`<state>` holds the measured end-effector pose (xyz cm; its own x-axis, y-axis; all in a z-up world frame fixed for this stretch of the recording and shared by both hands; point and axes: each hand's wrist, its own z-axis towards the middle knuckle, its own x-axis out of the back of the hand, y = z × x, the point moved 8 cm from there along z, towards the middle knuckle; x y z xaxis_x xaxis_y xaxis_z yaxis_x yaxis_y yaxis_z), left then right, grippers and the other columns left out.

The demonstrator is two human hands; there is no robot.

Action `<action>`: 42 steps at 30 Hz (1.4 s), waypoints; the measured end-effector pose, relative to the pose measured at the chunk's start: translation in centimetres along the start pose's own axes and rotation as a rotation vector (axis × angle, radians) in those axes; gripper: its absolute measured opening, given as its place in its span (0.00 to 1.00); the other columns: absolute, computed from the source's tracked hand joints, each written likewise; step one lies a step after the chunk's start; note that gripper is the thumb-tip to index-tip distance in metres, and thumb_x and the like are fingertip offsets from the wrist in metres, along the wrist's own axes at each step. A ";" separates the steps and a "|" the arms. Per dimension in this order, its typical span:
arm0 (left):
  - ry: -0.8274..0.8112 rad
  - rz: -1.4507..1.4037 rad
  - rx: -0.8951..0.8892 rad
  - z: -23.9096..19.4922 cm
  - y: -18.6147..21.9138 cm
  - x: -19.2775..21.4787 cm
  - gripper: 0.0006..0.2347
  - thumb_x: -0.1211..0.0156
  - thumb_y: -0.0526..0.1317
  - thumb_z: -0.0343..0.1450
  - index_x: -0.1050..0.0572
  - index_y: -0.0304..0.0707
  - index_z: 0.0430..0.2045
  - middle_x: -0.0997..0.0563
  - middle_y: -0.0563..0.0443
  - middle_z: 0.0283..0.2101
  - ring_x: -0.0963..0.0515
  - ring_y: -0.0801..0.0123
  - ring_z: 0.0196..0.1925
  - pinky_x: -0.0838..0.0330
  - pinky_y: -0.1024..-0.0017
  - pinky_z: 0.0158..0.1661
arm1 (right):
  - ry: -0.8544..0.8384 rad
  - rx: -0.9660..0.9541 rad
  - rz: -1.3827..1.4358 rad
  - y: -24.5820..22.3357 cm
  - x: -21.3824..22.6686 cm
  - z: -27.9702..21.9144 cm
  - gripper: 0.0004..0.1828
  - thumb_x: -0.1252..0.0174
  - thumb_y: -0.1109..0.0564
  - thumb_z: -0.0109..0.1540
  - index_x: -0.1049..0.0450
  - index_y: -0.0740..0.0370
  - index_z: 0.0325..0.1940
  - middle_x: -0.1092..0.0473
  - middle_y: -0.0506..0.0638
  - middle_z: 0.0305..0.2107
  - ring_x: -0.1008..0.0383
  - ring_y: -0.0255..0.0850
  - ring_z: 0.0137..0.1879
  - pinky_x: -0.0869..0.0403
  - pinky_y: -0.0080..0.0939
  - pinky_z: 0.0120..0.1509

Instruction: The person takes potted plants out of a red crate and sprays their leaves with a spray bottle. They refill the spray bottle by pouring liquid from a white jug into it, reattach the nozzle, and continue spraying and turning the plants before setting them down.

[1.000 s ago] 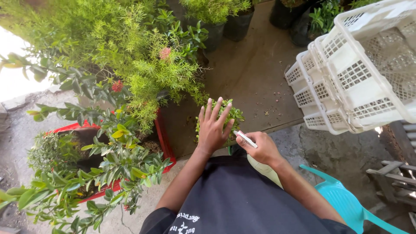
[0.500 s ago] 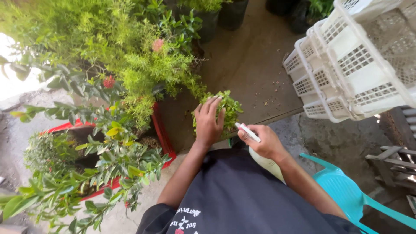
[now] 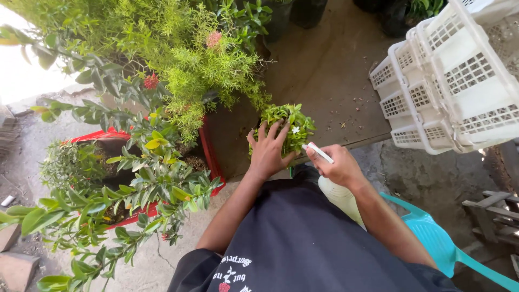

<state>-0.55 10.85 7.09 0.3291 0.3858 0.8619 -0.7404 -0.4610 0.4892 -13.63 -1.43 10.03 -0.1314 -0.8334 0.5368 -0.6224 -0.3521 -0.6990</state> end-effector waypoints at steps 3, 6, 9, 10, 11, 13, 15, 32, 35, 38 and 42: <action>0.058 -0.159 -0.018 0.2 0.5 2.0 0.29 0.32 0.59 0.63 0.24 0.45 0.56 0.29 0.45 0.62 0.40 0.42 0.68 0.56 0.32 0.60 | 0.078 0.010 -0.020 0.1 0.7 0.5 0.36 0.47 0.28 0.63 0.24 0.62 0.21 0.30 0.46 0.13 0.29 0.32 0.21 0.32 0.36 0.27; 0.053 -0.285 0.072 0.6 -0.6 0.8 0.14 0.38 0.53 0.72 0.16 0.50 0.44 0.23 0.52 0.59 0.36 0.49 0.69 0.56 0.36 0.64 | 0.005 0.071 0.199 -0.9 0.5 0.2 0.29 0.47 0.29 0.61 0.24 0.57 0.27 0.28 0.40 0.18 0.29 0.29 0.23 0.29 0.35 0.25; 0.071 -0.270 0.221 1.3 -2.4 -2.0 0.11 0.39 0.50 0.74 0.16 0.48 0.37 0.17 0.61 0.51 0.31 0.58 0.66 0.52 0.42 0.68 | 0.032 -0.006 0.107 0.3 0.8 0.5 0.36 0.48 0.29 0.65 0.27 0.63 0.22 0.30 0.47 0.16 0.30 0.33 0.22 0.32 0.35 0.27; 0.072 -0.271 0.220 1.4 -2.2 -1.6 0.11 0.39 0.50 0.74 0.16 0.48 0.37 0.17 0.61 0.51 0.31 0.58 0.66 0.52 0.42 0.68 | 0.034 -0.007 0.106 0.0 1.0 0.4 0.36 0.48 0.29 0.65 0.27 0.63 0.22 0.30 0.47 0.16 0.30 0.33 0.22 0.32 0.35 0.27; 0.052 -0.238 0.210 1.5 -1.9 -1.3 0.09 0.37 0.50 0.72 0.16 0.49 0.34 0.18 0.61 0.51 0.30 0.59 0.65 0.51 0.42 0.66 | 0.027 -0.006 0.140 -0.4 1.2 0.3 0.35 0.49 0.28 0.64 0.26 0.62 0.24 0.29 0.46 0.17 0.31 0.32 0.22 0.30 0.35 0.27; 0.030 -0.208 0.197 1.4 -1.5 -1.0 0.08 0.34 0.50 0.69 0.16 0.50 0.32 0.18 0.60 0.51 0.30 0.59 0.65 0.51 0.42 0.65 | 0.023 -0.008 0.174 -0.3 1.5 0.3 0.34 0.50 0.28 0.63 0.26 0.60 0.25 0.28 0.44 0.19 0.32 0.31 0.22 0.28 0.35 0.27; 0.105 -0.126 0.107 1.1 -0.9 -0.4 0.24 0.28 0.51 0.63 0.24 0.50 0.53 0.24 0.51 0.56 0.33 0.53 0.64 0.49 0.40 0.60 | -0.007 -0.027 0.192 0.8 1.3 0.6 0.35 0.49 0.28 0.64 0.25 0.63 0.24 0.29 0.46 0.18 0.30 0.31 0.23 0.29 0.35 0.27; 0.395 -0.248 0.085 0.1 -1.6 4.1 0.16 0.37 0.46 0.74 0.23 0.41 0.54 0.25 0.43 0.61 0.28 0.51 0.64 0.37 0.53 0.62 | 0.018 -0.054 0.141 0.5 1.4 0.4 0.35 0.48 0.28 0.64 0.26 0.62 0.24 0.30 0.46 0.17 0.31 0.33 0.22 0.30 0.36 0.27; 0.429 -0.296 0.180 -0.7 -3.7 4.5 0.13 0.39 0.43 0.74 0.21 0.39 0.50 0.22 0.43 0.57 0.24 0.52 0.59 0.33 0.58 0.58 | 0.002 0.003 0.165 -0.6 1.2 0.2 0.34 0.48 0.27 0.62 0.27 0.61 0.25 0.29 0.44 0.18 0.30 0.30 0.24 0.30 0.35 0.26; 0.271 -0.378 0.200 -1.5 -6.0 1.1 0.13 0.38 0.44 0.74 0.21 0.40 0.51 0.20 0.44 0.55 0.22 0.52 0.58 0.29 0.60 0.58 | 0.006 0.022 0.093 -1.1 0.9 0.4 0.35 0.48 0.27 0.62 0.27 0.62 0.23 0.29 0.44 0.17 0.30 0.30 0.23 0.30 0.35 0.26; 0.143 -0.360 0.078 -2.1 -5.7 -0.1 0.28 0.33 0.49 0.70 0.30 0.38 0.64 0.26 0.38 0.62 0.27 0.44 0.64 0.33 0.53 0.63 | -0.012 0.009 0.092 -2.3 0.7 0.5 0.25 0.47 0.28 0.59 0.22 0.49 0.30 0.28 0.41 0.15 0.30 0.29 0.20 0.30 0.35 0.25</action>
<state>2.35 15.12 3.93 0.4708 0.6385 0.6088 -0.5441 -0.3331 0.7701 -11.90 -1.40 11.83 -0.1783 -0.8674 0.4646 -0.6011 -0.2778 -0.7494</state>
